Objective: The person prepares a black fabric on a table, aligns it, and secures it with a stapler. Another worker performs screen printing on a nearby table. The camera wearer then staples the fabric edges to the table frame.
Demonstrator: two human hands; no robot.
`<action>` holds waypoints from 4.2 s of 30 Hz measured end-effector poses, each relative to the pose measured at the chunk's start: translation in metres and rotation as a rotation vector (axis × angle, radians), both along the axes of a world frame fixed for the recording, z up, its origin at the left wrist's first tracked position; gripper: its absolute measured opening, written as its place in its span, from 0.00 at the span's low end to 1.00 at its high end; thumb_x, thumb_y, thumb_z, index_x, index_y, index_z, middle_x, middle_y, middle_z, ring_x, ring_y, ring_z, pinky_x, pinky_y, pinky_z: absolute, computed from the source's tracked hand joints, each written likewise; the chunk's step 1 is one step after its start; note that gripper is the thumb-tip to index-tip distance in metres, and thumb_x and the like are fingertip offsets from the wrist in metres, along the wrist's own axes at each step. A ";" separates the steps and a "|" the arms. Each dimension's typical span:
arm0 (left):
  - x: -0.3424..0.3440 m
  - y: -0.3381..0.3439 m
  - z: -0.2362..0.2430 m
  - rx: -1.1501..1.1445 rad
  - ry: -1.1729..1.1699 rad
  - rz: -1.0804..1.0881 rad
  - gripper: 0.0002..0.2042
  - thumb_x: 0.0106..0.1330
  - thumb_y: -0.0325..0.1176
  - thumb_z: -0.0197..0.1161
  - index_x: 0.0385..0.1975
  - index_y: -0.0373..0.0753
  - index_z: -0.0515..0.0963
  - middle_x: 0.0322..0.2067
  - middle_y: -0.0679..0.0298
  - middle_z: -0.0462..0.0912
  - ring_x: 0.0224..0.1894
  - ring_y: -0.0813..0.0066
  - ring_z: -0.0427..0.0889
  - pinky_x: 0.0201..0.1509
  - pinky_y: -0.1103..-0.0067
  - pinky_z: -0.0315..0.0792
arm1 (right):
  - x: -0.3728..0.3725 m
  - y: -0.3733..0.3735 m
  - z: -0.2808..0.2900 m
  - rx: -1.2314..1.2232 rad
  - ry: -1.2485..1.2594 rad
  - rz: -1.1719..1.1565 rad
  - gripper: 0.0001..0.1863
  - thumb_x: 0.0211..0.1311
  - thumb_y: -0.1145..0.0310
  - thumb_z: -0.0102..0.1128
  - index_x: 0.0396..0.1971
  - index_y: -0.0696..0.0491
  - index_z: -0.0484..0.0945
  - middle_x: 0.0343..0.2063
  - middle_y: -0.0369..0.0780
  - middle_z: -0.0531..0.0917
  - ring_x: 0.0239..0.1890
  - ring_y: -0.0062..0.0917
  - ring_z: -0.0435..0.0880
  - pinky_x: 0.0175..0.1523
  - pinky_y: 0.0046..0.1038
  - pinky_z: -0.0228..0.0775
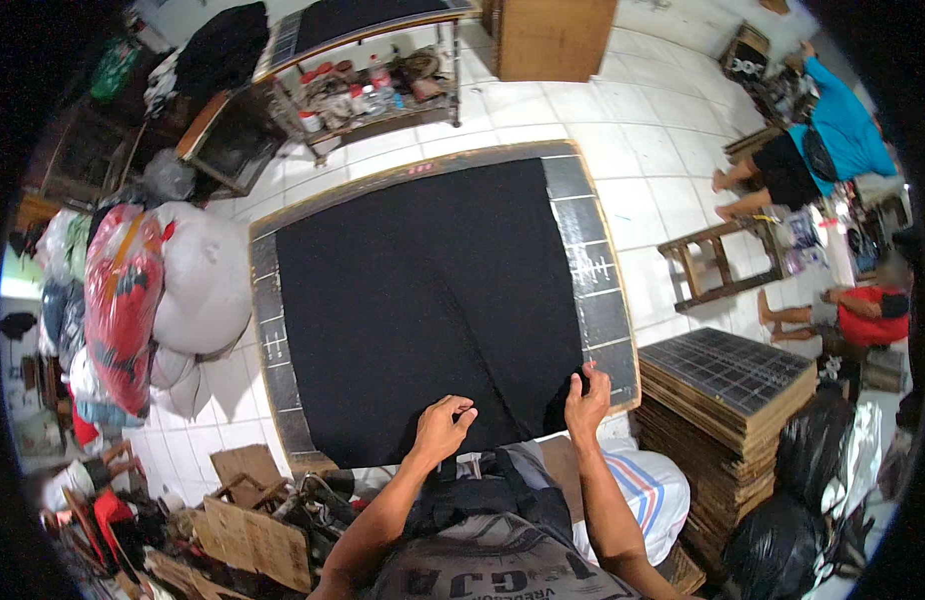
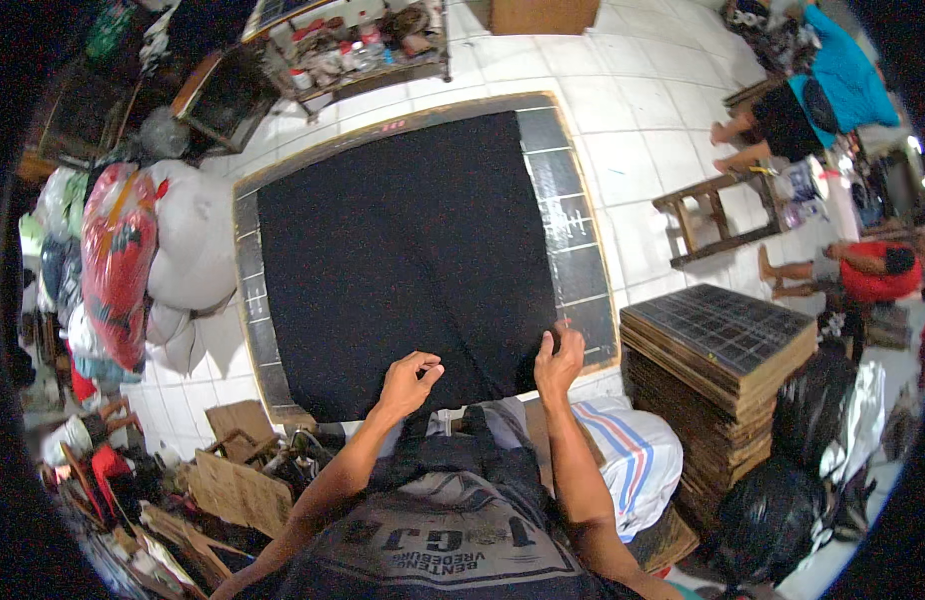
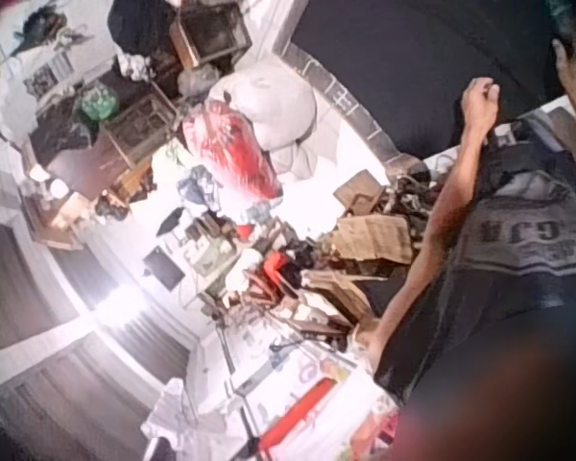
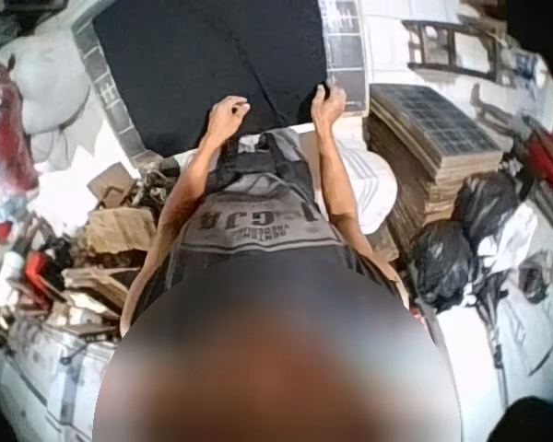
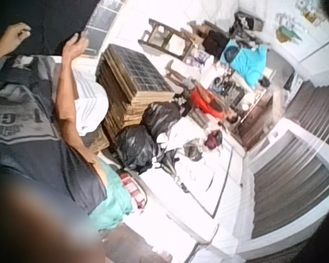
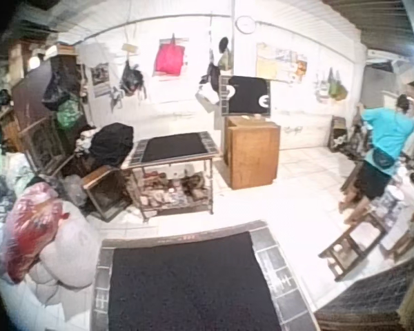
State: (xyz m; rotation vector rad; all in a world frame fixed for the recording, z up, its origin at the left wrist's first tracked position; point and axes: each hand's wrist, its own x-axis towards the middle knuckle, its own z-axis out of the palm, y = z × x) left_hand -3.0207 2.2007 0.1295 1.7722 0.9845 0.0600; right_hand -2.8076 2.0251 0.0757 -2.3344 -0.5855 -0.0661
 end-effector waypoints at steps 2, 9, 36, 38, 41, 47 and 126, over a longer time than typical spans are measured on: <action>0.000 0.002 -0.002 0.006 0.032 0.113 0.11 0.65 0.36 0.66 0.38 0.33 0.84 0.37 0.52 0.87 0.41 0.55 0.87 0.46 0.66 0.78 | 0.013 0.028 0.002 -0.005 0.010 0.115 0.08 0.60 0.73 0.65 0.39 0.58 0.82 0.36 0.47 0.82 0.42 0.44 0.80 0.51 0.40 0.71; 0.005 -0.024 -0.012 0.073 0.432 0.120 0.14 0.61 0.42 0.70 0.28 0.34 0.83 0.27 0.50 0.86 0.33 0.48 0.86 0.40 0.61 0.77 | 0.018 0.091 0.004 -0.070 0.182 0.383 0.08 0.62 0.70 0.64 0.37 0.58 0.83 0.32 0.46 0.83 0.36 0.41 0.83 0.44 0.38 0.75; 0.138 0.141 -0.019 0.421 -0.219 -0.124 0.13 0.62 0.31 0.67 0.45 0.34 0.81 0.46 0.54 0.82 0.51 0.55 0.81 0.57 0.67 0.74 | 0.088 0.098 0.002 -0.047 0.085 -0.098 0.12 0.60 0.71 0.65 0.42 0.60 0.81 0.36 0.47 0.80 0.42 0.42 0.80 0.51 0.39 0.71; 0.141 0.151 -0.025 0.460 -0.200 -0.058 0.13 0.62 0.30 0.67 0.45 0.34 0.81 0.47 0.55 0.82 0.52 0.55 0.81 0.58 0.67 0.74 | 0.119 0.127 0.001 -0.020 0.087 -0.027 0.13 0.62 0.69 0.65 0.42 0.61 0.82 0.36 0.48 0.81 0.42 0.43 0.80 0.51 0.39 0.71; 0.143 0.190 -0.031 0.581 -0.153 0.087 0.13 0.61 0.28 0.68 0.45 0.34 0.81 0.46 0.54 0.83 0.51 0.54 0.82 0.57 0.67 0.75 | 0.168 0.180 -0.001 0.020 0.094 0.057 0.14 0.62 0.66 0.65 0.42 0.61 0.82 0.37 0.49 0.81 0.43 0.44 0.81 0.51 0.40 0.71; 0.149 0.233 -0.035 0.565 -0.104 0.229 0.12 0.62 0.28 0.66 0.45 0.33 0.81 0.47 0.54 0.83 0.52 0.55 0.82 0.58 0.68 0.74 | 0.210 0.247 -0.009 -0.150 0.065 0.098 0.14 0.59 0.65 0.68 0.39 0.59 0.82 0.38 0.49 0.82 0.45 0.44 0.80 0.52 0.42 0.71; 0.091 -0.025 -0.014 -0.396 0.584 -0.210 0.22 0.67 0.53 0.61 0.31 0.37 0.86 0.30 0.53 0.87 0.38 0.52 0.87 0.46 0.62 0.78 | 0.110 0.064 0.027 -0.457 0.324 0.192 0.11 0.56 0.67 0.64 0.30 0.60 0.78 0.27 0.53 0.83 0.28 0.51 0.83 0.38 0.46 0.74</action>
